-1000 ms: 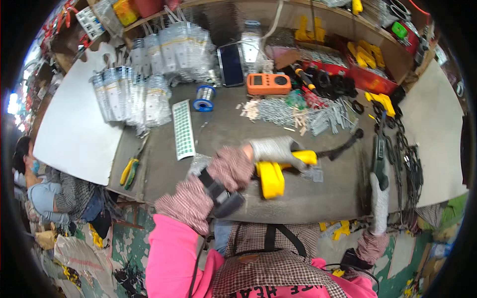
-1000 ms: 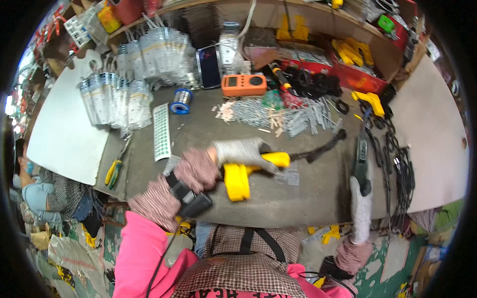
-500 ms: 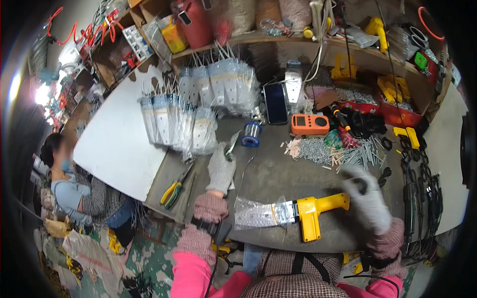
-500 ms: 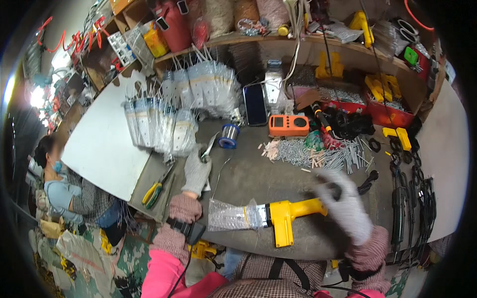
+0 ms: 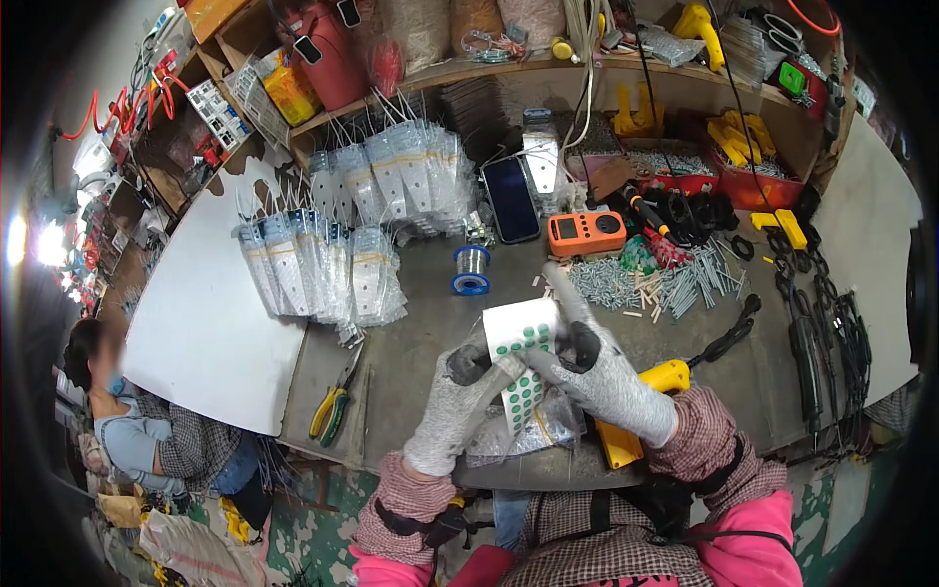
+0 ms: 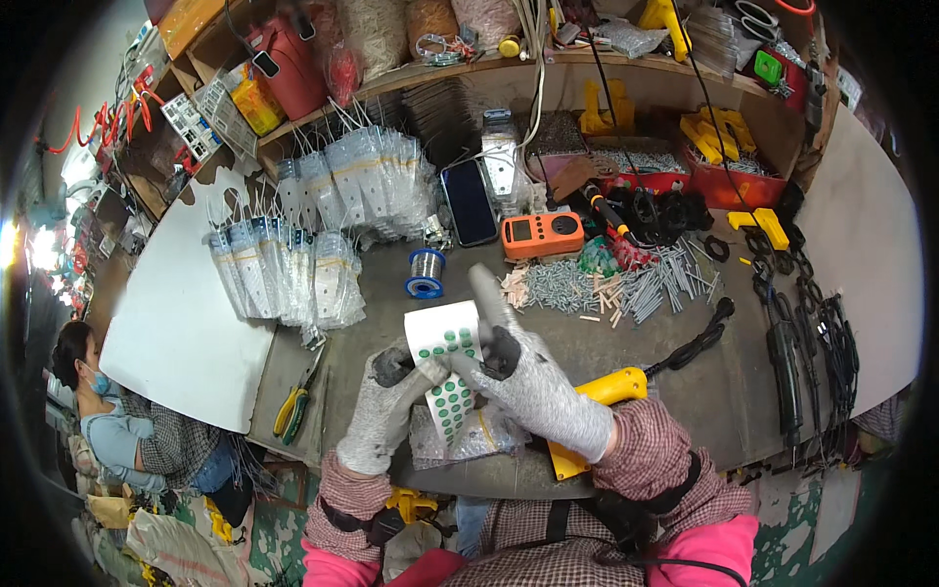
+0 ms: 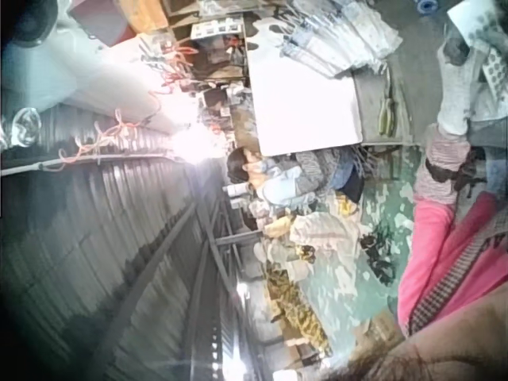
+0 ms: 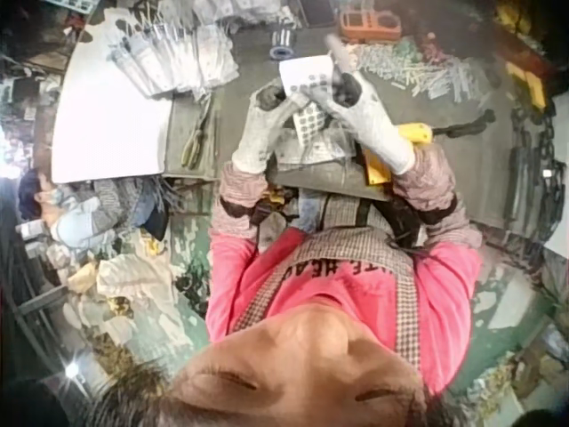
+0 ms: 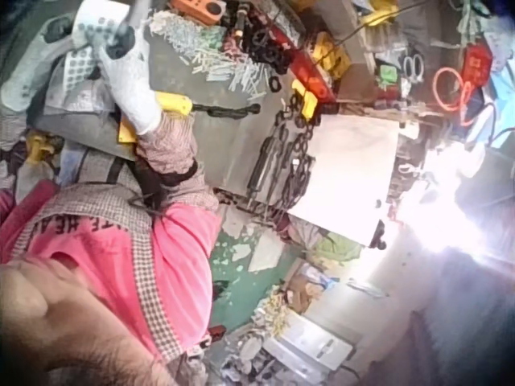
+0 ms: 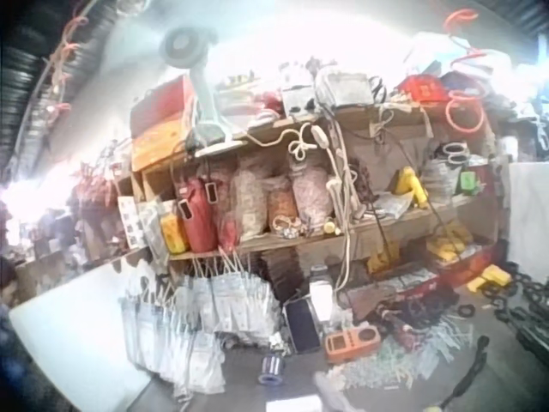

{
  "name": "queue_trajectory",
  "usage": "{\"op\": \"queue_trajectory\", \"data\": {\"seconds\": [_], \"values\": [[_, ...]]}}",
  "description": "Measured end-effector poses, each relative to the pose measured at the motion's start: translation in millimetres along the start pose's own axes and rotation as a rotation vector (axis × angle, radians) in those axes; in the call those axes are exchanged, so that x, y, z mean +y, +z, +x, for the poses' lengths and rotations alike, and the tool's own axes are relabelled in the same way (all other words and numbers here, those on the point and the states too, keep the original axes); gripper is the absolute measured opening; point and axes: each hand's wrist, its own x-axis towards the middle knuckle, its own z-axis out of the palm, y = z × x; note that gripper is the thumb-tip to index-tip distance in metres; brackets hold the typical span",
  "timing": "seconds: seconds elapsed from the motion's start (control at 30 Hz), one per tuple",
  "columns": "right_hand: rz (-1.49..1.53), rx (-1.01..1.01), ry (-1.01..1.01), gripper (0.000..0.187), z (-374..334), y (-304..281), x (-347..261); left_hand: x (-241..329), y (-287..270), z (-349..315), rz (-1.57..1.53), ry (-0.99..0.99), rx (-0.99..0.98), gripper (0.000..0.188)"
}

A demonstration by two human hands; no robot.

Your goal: Soldering wires and assembling the yellow plastic housing of an electronic device.

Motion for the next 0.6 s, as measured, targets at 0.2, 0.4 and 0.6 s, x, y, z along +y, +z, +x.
{"op": "queue_trajectory", "data": {"seconds": [0.2,0.4,0.6], "values": [[-0.917,0.36,-0.652,0.036,-8,-15,-21,-5,12,4,0.052,0.06,0.1,0.03],[-1.12,0.241,-0.56,0.029,1,-13,-17,-4,24,9,0.288,0.412,0.197,0.023],[-1.02,0.221,-0.556,0.029,9,-17,-14,6,23,10,1.163,0.706,0.219,0.028]]}}
